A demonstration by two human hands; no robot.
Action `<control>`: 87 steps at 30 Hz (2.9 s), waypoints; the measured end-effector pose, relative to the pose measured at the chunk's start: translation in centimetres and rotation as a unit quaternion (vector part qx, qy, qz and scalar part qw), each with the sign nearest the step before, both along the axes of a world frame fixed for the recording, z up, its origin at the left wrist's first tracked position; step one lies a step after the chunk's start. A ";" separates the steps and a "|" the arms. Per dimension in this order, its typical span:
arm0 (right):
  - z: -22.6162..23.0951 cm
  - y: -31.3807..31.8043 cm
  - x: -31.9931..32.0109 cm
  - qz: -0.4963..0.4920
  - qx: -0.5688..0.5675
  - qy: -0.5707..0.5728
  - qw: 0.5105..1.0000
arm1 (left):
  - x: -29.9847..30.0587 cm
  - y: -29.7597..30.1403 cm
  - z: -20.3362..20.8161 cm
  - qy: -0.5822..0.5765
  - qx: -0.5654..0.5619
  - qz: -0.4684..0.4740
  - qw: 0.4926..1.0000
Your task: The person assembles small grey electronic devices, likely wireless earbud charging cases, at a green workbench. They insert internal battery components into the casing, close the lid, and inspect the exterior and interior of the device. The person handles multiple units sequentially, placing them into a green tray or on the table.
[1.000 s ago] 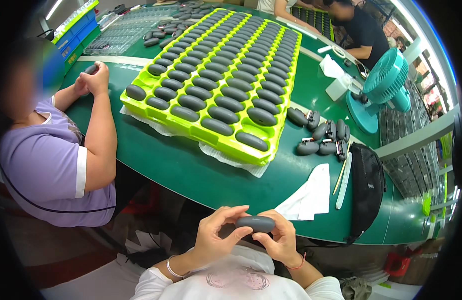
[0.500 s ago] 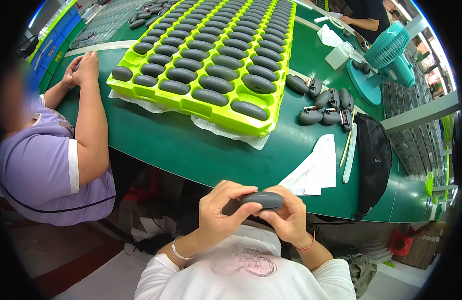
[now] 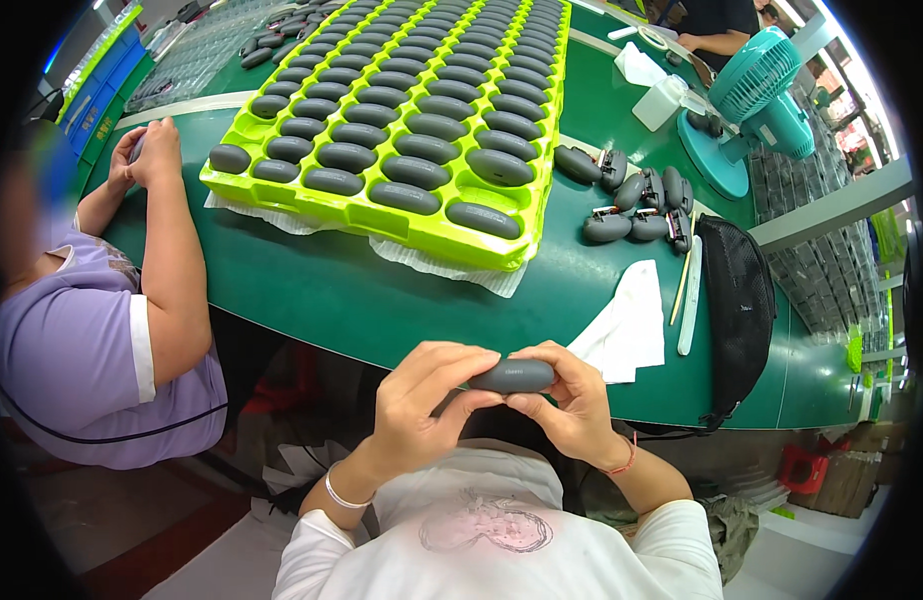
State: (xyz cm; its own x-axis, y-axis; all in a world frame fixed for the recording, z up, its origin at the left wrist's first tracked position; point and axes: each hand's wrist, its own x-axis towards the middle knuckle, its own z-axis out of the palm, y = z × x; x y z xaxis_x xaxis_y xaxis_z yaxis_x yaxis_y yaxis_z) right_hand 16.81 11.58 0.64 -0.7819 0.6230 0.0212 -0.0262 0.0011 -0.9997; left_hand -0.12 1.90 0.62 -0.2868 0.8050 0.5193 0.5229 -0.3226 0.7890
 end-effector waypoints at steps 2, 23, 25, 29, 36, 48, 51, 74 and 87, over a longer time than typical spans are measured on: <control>0.5 0.5 -0.1 0.002 0.024 -0.037 0.999 | -0.6 0.4 0.1 0.008 -0.002 0.008 1.000; 3.8 9.9 -10.0 -0.027 0.558 -0.139 0.818 | -2.3 1.2 -1.6 0.057 -0.044 0.182 0.981; 3.6 10.2 -10.3 -0.031 0.545 -0.125 0.828 | -2.3 1.3 -1.7 0.047 -0.041 0.185 0.981; 2.9 10.4 -10.4 -0.068 0.572 -0.071 0.814 | -2.1 1.5 -1.8 0.032 -0.016 0.194 0.980; 4.4 10.0 -8.2 -0.121 0.282 0.051 0.950 | -1.6 0.7 -3.0 -0.078 0.085 0.186 0.976; 2.4 0.4 0.6 0.062 -0.350 0.004 0.935 | 1.7 -2.7 -0.5 -0.241 -0.105 -0.041 0.964; 0.7 -0.7 1.3 0.067 -0.306 0.023 0.949 | 2.1 -2.6 -0.8 -0.211 -0.131 -0.070 0.966; 0.1 4.6 0.7 -0.022 -0.104 0.002 0.994 | -4.0 2.1 -0.9 0.106 -0.105 0.118 0.982; -1.3 5.3 0.2 -0.134 0.104 -0.039 0.985 | -2.7 4.2 -1.8 0.135 -0.103 0.004 0.985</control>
